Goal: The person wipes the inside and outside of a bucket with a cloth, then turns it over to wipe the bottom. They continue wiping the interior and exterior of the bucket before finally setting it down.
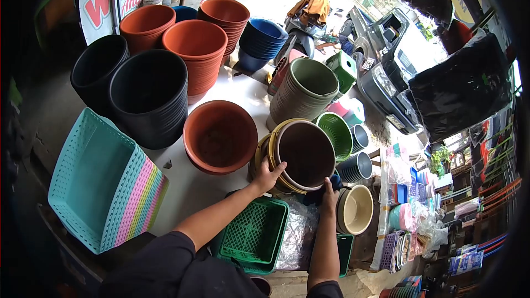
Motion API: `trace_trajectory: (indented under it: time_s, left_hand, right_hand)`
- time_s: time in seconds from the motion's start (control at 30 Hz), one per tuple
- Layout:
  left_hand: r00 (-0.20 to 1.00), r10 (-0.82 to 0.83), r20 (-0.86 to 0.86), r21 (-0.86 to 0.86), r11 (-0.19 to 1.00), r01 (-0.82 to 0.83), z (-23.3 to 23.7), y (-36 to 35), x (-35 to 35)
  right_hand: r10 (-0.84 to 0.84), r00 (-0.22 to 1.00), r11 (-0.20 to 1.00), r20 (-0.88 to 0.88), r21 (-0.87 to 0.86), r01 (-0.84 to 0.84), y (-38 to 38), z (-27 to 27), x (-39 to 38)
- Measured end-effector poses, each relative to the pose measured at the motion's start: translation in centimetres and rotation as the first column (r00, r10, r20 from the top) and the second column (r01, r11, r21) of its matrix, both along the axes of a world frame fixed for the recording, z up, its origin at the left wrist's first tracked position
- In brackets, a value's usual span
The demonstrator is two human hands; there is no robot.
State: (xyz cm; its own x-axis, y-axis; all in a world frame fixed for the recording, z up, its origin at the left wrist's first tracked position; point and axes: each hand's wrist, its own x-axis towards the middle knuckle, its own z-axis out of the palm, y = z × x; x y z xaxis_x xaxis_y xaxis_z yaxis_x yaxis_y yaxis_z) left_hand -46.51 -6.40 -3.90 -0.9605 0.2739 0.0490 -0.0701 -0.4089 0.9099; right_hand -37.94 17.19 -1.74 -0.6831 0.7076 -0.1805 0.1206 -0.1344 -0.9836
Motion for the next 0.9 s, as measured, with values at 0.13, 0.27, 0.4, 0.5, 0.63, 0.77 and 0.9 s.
trace_trajectory:
  time_s: [0.13, 0.27, 0.4, 0.5, 0.63, 0.77, 0.9]
  left_hand:
    - [0.958, -0.001, 0.287, -0.25, 0.965, 0.076, -5.5, 0.6, 0.1]
    - [0.922, 0.019, 0.387, -0.432, 0.887, 0.163, -6.4, 0.0, 0.2]
    - [0.937, 0.26, 0.231, -0.573, 0.815, -0.085, -6.9, 0.3, 1.1]
    - [0.933, 0.311, 0.179, -0.622, 0.771, -0.137, -7.5, 0.1, 0.9]
    - [0.956, 0.288, 0.051, -0.623, 0.758, -0.195, -7.9, -0.3, 0.5]
    - [0.963, 0.181, -0.199, -0.715, 0.645, -0.27, -8.1, -0.7, 0.2]
    - [0.974, 0.099, -0.202, -0.754, 0.62, -0.219, -8.1, -0.9, -0.2]
  right_hand:
    - [-0.058, 0.994, 0.995, 0.096, 0.088, 0.049, 0.0, -5.1, -0.3]
    - [-0.06, 0.984, 0.965, 0.165, 0.263, 0.015, -0.1, -9.1, -0.3]
    - [-0.205, 0.958, 0.801, 0.202, 0.597, 0.046, -2.1, -8.4, 0.0]
    - [-0.262, 0.942, 0.689, 0.208, 0.724, 0.032, -3.0, -7.4, 0.4]
    - [0.035, 0.932, 0.76, 0.361, 0.596, -0.26, -2.9, -7.2, 0.7]
    - [0.108, 0.894, 0.799, 0.436, 0.497, -0.339, -2.9, -6.7, 0.7]
    - [0.092, 0.955, 0.761, 0.283, 0.599, -0.251, -2.2, -9.1, 0.3]
